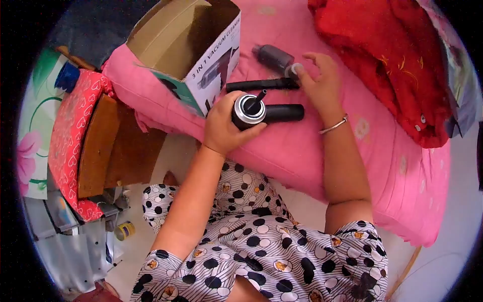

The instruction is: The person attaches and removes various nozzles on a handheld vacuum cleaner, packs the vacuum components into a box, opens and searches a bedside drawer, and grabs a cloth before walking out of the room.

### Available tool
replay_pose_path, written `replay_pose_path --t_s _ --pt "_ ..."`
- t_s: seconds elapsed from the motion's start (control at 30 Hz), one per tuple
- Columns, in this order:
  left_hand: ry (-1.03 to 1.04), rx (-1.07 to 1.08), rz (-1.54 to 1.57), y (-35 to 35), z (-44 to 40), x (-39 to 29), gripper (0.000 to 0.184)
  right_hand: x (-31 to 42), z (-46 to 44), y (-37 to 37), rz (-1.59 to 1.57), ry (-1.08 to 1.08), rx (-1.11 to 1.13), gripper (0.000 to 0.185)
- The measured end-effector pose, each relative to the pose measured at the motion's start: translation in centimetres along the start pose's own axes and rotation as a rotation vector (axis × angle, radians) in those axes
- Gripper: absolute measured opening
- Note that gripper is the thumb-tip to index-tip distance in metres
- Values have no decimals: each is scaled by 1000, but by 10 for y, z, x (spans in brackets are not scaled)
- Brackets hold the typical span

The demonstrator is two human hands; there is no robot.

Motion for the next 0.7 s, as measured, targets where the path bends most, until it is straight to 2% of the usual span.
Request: replay_pose_path --t_s 0.07,0.2,0.27,0.3,0.37,0.4,0.47,0.5,0.57,0.63,0.7 --pt "6 -8 13 1 0 0 66 -12 3 11 -83 48 192 31" --pt "41 -41 32 1 -3 -5 65 -22 8 25 -70 32 287 36" --pt "58 -37 36 0 -4 -5 64 -24 6 22 -188 396 313 36" --pt "55 -38 32 1 -3 -4 64 -16 6 17 -192 395 316 36" --pt "60 -50 78 1 -3 -5 64 4 6 -5 -437 342 72 36" --pt "87 -38 40 -1 -4 -8 65 11 7 -11 -440 341 78 36" --pt "43 -24 55 0 -5 -7 65 28 8 -27 -679 167 -41 37" --pt "5 -6 73 1 -5 -6 66 36 10 -33 -681 169 -36 37" --pt "21 -11 38 1 -5 -5 66 58 16 -41 -846 -28 59 38" --pt "42 -15 -2 0 -5 -5 67 67 22 -40 -891 -12 101 41" --pt "34 3 22 -1 -6 -8 67 76 23 -38 -684 -174 149 45"
Point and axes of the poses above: each hand's wrist, its own z-axis away from the middle knuckle, its own y-axis out of the palm, x = y × z, the point moved 3 cm from there along -z, towards the middle knuckle, and after that the axes turned 5 degrees about z, right-handed, at the moved point
